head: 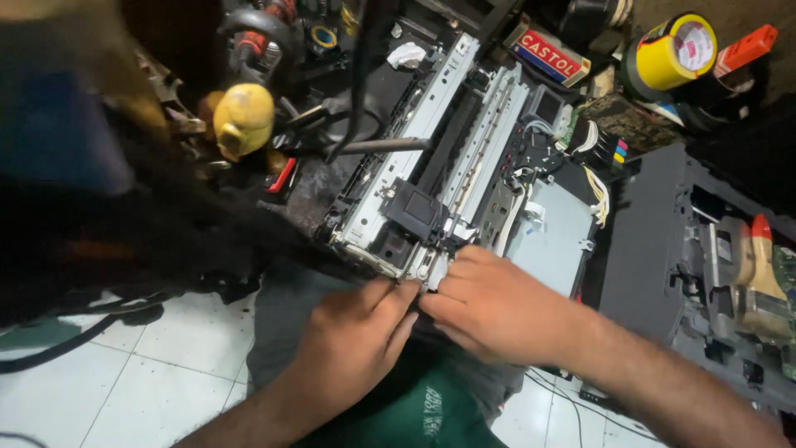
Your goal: Cleaning and repairing the internal components of a disassembled printer using a brush and a screwdriver
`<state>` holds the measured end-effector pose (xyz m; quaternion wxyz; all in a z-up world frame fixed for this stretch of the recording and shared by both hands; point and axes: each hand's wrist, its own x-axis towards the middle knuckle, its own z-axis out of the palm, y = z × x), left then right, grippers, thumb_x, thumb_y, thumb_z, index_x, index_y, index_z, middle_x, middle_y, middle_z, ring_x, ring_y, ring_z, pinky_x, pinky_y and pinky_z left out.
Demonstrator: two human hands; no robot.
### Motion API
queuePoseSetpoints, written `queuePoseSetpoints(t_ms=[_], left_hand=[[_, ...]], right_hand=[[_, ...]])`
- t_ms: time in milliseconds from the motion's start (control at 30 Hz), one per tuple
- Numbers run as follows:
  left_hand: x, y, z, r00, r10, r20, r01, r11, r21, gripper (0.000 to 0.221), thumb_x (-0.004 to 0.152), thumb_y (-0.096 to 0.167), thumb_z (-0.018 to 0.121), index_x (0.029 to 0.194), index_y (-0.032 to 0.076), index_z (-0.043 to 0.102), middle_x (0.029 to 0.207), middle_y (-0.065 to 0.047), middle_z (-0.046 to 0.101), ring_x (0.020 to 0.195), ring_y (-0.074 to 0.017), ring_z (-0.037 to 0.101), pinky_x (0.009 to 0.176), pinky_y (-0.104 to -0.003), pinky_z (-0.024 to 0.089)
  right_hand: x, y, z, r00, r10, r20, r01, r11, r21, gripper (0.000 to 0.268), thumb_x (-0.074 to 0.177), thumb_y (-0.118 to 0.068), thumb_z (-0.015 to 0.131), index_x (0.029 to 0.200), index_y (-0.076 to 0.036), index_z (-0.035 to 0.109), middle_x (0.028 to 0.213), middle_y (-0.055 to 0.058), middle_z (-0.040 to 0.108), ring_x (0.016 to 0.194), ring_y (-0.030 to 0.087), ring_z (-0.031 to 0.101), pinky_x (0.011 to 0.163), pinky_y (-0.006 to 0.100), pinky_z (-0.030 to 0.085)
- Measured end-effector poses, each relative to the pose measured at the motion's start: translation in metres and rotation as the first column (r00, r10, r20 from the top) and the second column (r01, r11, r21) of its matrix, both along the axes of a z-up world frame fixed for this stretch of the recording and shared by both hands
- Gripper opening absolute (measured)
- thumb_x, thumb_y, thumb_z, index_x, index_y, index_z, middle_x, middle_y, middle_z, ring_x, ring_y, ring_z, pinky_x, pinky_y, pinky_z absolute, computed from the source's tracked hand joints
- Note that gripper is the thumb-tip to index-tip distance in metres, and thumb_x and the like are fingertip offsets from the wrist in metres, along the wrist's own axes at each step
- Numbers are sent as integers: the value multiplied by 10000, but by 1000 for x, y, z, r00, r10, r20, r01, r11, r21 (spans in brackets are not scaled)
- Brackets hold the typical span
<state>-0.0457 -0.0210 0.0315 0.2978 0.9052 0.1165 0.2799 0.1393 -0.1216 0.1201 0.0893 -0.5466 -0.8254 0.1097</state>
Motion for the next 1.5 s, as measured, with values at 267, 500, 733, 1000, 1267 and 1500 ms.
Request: queuePoseSetpoints(t_ms=[267, 500, 733, 1000, 1267, 1500], left_hand=[[10, -6, -8, 996, -3, -93, 3, 1000, -5, 347, 928, 294, 677, 1262, 202, 663, 910, -14, 699, 622, -323, 673, 575, -465, 515], [4, -5, -15, 1000, 27, 14, -27, 999, 24, 374, 946, 247, 725, 1308, 189, 650, 968, -1, 685, 652, -289, 628, 650, -415, 517], [4, -5, -22, 991, 107, 74, -111, 993, 46, 372, 945, 253, 774, 1281, 159, 644, 971, -14, 714, 615, -269, 633, 610, -391, 519], [6, -5, -31, 995, 91, 26, -91, 996, 1, 308, 951, 250, 735, 1219, 112, 671, 925, -42, 732, 740, -258, 713, 601, -393, 538], [9, -2, -19, 990, 130, 56, -129, 992, -17, 146, 969, 197, 692, 1073, 112, 751, 885, -23, 766, 715, -206, 725, 598, -327, 544], [14, -8, -30, 985, 172, -26, -172, 985, -7, 81, 954, 242, 672, 985, 183, 719, 779, 16, 714, 596, -236, 664, 505, -360, 490]], right_hand=[[-42, -52, -17, 850, -519, 90, 524, 815, -249, 494, 948, -411, 666, 1331, -126, 538, 802, 65, 725, 678, 390, 673, 676, 506, 528], [-60, -98, -24, 766, -520, 378, 617, 760, -205, 794, 921, -475, 698, 1568, -160, 362, 723, 61, 695, 581, 366, 682, 550, 505, 541], [-48, -91, 1, 495, -570, 656, 864, 400, -306, 758, 934, -520, 584, 1605, -360, 271, 608, -42, 651, 532, 187, 626, 489, 395, 519], [-29, -45, -11, 799, -556, 228, 549, 830, 98, 480, 883, -452, 776, 1200, -116, 646, 1038, 56, 675, 923, 280, 644, 738, 377, 521], [-26, -26, -27, 828, -515, 223, 489, 857, 163, 180, 1027, -200, 588, 861, -133, 573, 738, 53, 476, 667, 283, 511, 547, 408, 421], [-26, -17, -17, 879, -358, 316, 315, 932, 179, 285, 945, -83, 599, 709, -142, 452, 668, 36, 408, 552, 267, 429, 436, 446, 302]])
